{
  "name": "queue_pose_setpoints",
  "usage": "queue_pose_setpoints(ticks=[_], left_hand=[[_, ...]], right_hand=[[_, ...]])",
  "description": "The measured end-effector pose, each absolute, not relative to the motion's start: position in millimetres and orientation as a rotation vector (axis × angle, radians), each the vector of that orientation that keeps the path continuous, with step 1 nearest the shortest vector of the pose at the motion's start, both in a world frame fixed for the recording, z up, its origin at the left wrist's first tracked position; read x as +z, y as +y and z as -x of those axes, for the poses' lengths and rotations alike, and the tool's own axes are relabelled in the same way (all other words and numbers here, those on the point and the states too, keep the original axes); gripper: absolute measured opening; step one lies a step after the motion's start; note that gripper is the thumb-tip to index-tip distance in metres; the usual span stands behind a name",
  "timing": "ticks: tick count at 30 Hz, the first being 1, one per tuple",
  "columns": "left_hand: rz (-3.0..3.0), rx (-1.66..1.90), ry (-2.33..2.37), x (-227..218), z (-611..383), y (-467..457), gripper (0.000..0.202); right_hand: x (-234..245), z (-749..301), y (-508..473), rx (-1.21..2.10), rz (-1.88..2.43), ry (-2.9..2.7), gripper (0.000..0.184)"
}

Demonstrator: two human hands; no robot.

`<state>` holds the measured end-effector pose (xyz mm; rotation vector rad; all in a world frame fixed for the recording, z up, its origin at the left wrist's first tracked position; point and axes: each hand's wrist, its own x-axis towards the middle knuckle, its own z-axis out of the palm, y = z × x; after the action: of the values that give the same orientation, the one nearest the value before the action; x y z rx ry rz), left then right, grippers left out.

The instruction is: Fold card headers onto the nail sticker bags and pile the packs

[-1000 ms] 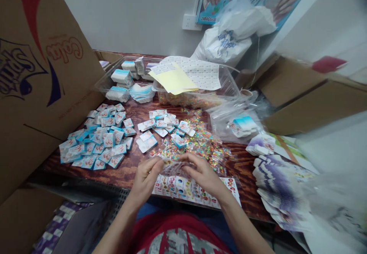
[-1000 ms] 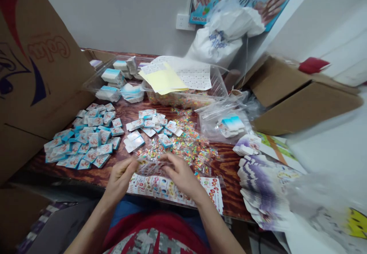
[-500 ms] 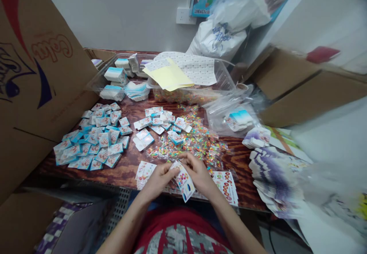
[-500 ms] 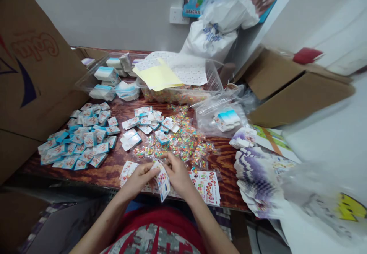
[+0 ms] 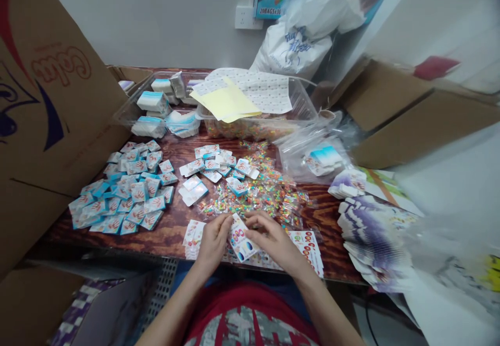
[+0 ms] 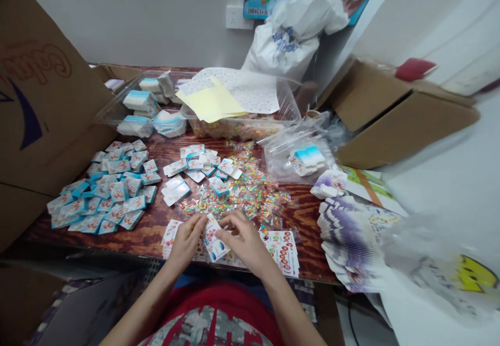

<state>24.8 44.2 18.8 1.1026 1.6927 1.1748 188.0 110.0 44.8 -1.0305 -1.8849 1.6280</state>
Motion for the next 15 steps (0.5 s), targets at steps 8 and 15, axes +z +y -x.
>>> queue_pose_setpoints(ticks=[8,15], left_hand=[[-1.28,0.881,1.445,28.2,-15.4,39.2,0.033],[-1.079,1.009,1.478,24.0,-9.9,45.7,0.035]], right_hand=[[34.4,-177.9,104.9,1.413,1.029,-2.008,0.019],[12.7,-187.6,95.3,1.755,1.188,-1.699,0.018]])
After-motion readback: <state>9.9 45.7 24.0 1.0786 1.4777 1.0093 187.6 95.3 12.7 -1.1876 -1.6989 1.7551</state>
